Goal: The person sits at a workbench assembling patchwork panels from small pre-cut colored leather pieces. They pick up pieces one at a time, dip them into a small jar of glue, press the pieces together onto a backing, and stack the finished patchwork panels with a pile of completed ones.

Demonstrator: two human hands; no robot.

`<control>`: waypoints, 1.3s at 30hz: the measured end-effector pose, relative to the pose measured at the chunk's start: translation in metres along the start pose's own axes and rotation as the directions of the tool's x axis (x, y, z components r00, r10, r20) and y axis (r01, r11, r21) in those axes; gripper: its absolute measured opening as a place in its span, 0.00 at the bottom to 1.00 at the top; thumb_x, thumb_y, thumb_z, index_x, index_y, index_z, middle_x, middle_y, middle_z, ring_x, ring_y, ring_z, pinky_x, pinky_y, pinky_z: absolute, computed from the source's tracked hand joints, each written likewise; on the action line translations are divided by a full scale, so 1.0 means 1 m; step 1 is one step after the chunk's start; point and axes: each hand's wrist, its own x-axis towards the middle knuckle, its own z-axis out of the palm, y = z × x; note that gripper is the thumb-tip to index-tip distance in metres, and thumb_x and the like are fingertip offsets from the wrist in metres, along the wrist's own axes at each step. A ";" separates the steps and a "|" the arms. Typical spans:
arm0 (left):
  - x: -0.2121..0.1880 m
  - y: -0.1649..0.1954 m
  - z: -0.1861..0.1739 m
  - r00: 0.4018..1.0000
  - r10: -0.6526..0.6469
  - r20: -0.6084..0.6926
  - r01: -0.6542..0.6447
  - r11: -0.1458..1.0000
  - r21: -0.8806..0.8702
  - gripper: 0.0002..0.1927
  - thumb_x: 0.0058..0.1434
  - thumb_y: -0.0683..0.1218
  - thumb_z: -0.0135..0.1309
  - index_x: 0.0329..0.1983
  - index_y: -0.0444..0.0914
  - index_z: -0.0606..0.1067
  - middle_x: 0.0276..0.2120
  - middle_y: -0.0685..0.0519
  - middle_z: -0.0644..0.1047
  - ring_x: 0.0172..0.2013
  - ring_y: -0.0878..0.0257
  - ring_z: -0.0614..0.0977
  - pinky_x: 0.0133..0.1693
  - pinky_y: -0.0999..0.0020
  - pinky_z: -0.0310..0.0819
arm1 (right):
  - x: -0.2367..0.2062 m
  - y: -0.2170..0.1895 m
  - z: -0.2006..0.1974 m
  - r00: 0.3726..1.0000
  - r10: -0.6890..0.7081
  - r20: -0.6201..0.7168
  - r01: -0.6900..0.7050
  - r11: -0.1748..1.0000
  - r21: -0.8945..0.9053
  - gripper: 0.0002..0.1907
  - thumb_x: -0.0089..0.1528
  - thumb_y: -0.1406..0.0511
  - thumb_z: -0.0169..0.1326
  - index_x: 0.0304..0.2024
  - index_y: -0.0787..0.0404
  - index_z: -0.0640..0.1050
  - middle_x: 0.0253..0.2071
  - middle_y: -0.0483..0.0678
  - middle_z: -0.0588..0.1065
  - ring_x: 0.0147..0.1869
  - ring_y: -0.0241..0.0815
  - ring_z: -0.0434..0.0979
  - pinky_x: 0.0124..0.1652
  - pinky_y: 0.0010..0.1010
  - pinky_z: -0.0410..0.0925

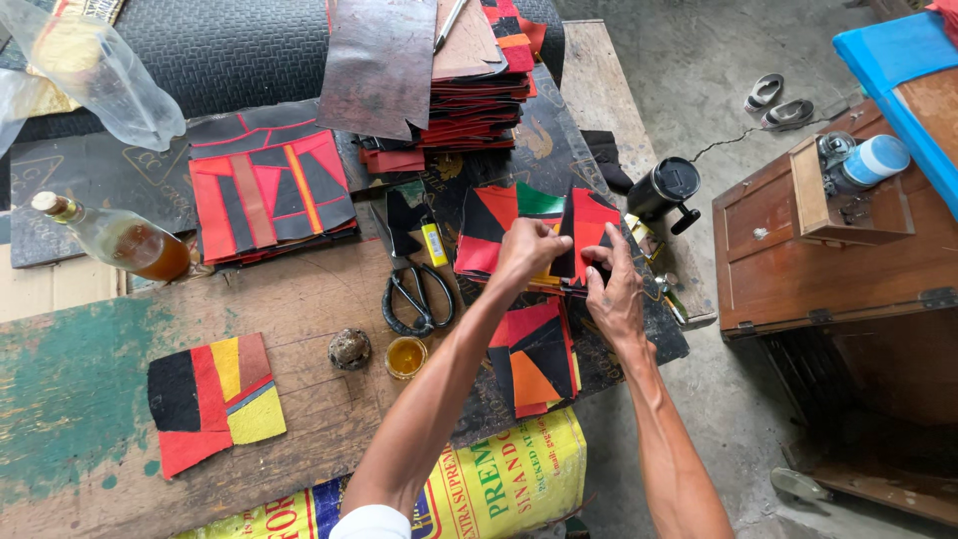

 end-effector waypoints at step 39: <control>-0.357 -0.172 -0.267 0.913 0.114 -0.392 -0.349 0.715 -0.605 0.18 0.61 0.32 0.54 0.56 0.29 0.76 0.56 0.53 0.75 0.47 0.69 0.78 0.52 0.73 0.76 | -0.102 -0.224 0.131 0.673 -0.473 0.568 0.598 0.800 -0.042 0.21 0.45 0.75 0.55 0.36 0.51 0.86 0.73 0.52 0.61 0.77 0.58 0.53 0.66 0.49 0.47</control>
